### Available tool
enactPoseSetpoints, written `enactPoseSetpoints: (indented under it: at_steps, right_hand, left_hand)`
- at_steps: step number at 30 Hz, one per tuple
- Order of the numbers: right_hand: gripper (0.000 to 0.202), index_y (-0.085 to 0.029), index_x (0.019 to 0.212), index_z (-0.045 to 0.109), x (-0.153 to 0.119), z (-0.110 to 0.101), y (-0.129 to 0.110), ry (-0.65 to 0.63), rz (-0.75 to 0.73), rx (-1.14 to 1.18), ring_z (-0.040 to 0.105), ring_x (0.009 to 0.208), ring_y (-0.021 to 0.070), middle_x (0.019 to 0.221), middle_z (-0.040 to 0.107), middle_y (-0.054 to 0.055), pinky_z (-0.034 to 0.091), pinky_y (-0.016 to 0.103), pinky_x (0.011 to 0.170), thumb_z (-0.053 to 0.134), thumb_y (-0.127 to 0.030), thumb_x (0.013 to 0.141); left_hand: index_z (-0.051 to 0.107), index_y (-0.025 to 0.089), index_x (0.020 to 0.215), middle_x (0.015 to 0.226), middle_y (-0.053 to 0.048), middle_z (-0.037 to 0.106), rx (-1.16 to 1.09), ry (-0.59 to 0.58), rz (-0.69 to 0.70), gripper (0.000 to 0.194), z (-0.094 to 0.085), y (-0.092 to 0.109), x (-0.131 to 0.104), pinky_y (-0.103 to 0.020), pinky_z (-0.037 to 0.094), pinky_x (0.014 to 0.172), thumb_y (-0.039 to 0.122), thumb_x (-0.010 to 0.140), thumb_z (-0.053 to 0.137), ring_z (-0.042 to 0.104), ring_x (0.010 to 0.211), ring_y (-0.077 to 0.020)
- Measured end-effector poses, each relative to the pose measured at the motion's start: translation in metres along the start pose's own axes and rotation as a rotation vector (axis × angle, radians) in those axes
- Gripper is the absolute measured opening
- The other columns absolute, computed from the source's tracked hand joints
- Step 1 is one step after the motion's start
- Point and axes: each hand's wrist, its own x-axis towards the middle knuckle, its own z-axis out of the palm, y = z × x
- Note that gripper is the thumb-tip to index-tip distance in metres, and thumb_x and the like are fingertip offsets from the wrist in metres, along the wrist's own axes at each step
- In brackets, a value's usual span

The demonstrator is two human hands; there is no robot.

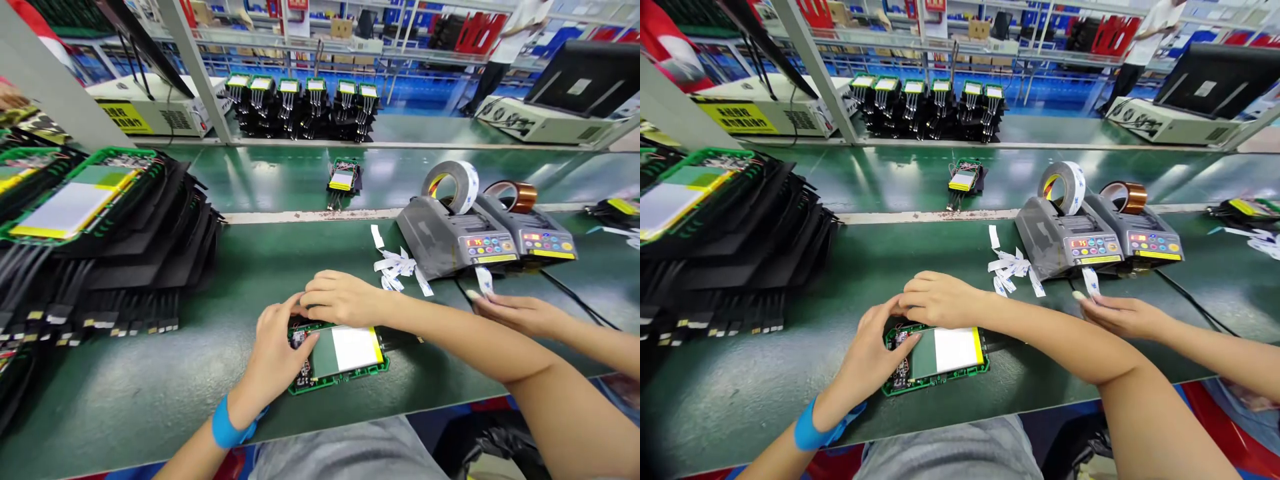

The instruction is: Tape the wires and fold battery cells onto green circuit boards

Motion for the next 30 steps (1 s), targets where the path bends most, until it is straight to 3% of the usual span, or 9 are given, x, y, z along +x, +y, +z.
enactPoseSetpoints:
  at_steps: [5,10,17,21,25,28,30]
  right_hand:
    - [0.029,-0.015,0.081,0.066,-0.008,-0.005,-0.03,-0.006,0.227,0.001,0.049,0.072,0.0168,0.075,0.063,0.003,0.039,0.03,0.066,0.042,-0.015,0.098]
    - [0.023,-0.016,0.088,0.066,-0.026,0.009,-0.053,0.036,0.497,0.131,0.049,0.074,0.0173,0.081,0.064,0.004,0.04,0.029,0.065,0.046,-0.02,0.097]
    - [0.02,-0.017,0.095,0.065,-0.031,0.017,-0.064,-0.011,0.621,0.166,0.047,0.082,0.0183,0.094,0.061,0.007,0.041,0.031,0.069,0.046,-0.009,0.094]
    - [0.021,-0.016,0.096,0.065,-0.031,0.015,-0.068,0.041,0.657,0.207,0.045,0.08,0.0185,0.094,0.06,0.007,0.042,0.03,0.069,0.047,-0.005,0.091]
    - [0.017,-0.014,0.096,0.065,-0.034,0.014,-0.073,0.11,0.73,0.273,0.047,0.084,0.0196,0.096,0.059,0.009,0.045,0.033,0.075,0.049,-0.012,0.091]
    - [0.017,-0.015,0.093,0.065,-0.038,0.016,-0.076,0.192,0.754,0.289,0.049,0.084,0.0191,0.102,0.06,0.009,0.045,0.034,0.076,0.049,-0.017,0.093]
    - [0.018,-0.016,0.094,0.066,-0.04,0.02,-0.077,0.246,0.737,0.269,0.05,0.084,0.0188,0.103,0.062,0.009,0.045,0.034,0.075,0.047,-0.018,0.094]
  left_hand:
    - [0.047,0.028,0.124,0.084,0.003,0.067,0.071,-0.011,0.162,0.037,-0.005,0.0,0.005,-0.045,0.034,0.094,0.018,0.089,0.054,0.059,0.084,-0.019]
    - [0.06,0.026,0.097,0.086,0.004,0.072,0.17,-0.012,0.311,0.013,-0.013,-0.002,-0.001,-0.043,0.032,0.086,0.017,0.091,0.053,0.058,0.079,-0.0175]
    - [0.062,0.024,0.097,0.089,0.001,0.07,0.201,0.002,0.351,0.015,-0.013,0.002,-0.003,-0.04,0.037,0.085,0.014,0.091,0.053,0.056,0.079,-0.0164]
    - [0.065,0.022,0.096,0.087,0.0,0.068,0.152,0.039,0.33,0.014,-0.01,0.004,-0.004,-0.039,0.039,0.085,0.013,0.09,0.055,0.053,0.077,-0.0159]
    - [0.063,0.022,0.099,0.089,-0.001,0.065,0.123,0.014,0.311,0.017,-0.009,0.004,-0.01,-0.04,0.04,0.087,0.011,0.091,0.053,0.053,0.082,-0.0165]
    - [0.058,0.02,0.111,0.101,-0.006,0.06,0.129,-0.086,0.272,0.021,-0.013,0.002,-0.018,-0.042,0.043,0.088,0.022,0.09,0.055,0.052,0.096,-0.0214]
    - [0.053,0.019,0.121,0.115,-0.012,0.053,0.174,-0.164,0.272,0.043,-0.016,0.0,-0.023,-0.044,0.046,0.087,0.04,0.085,0.062,0.048,0.107,-0.0273]
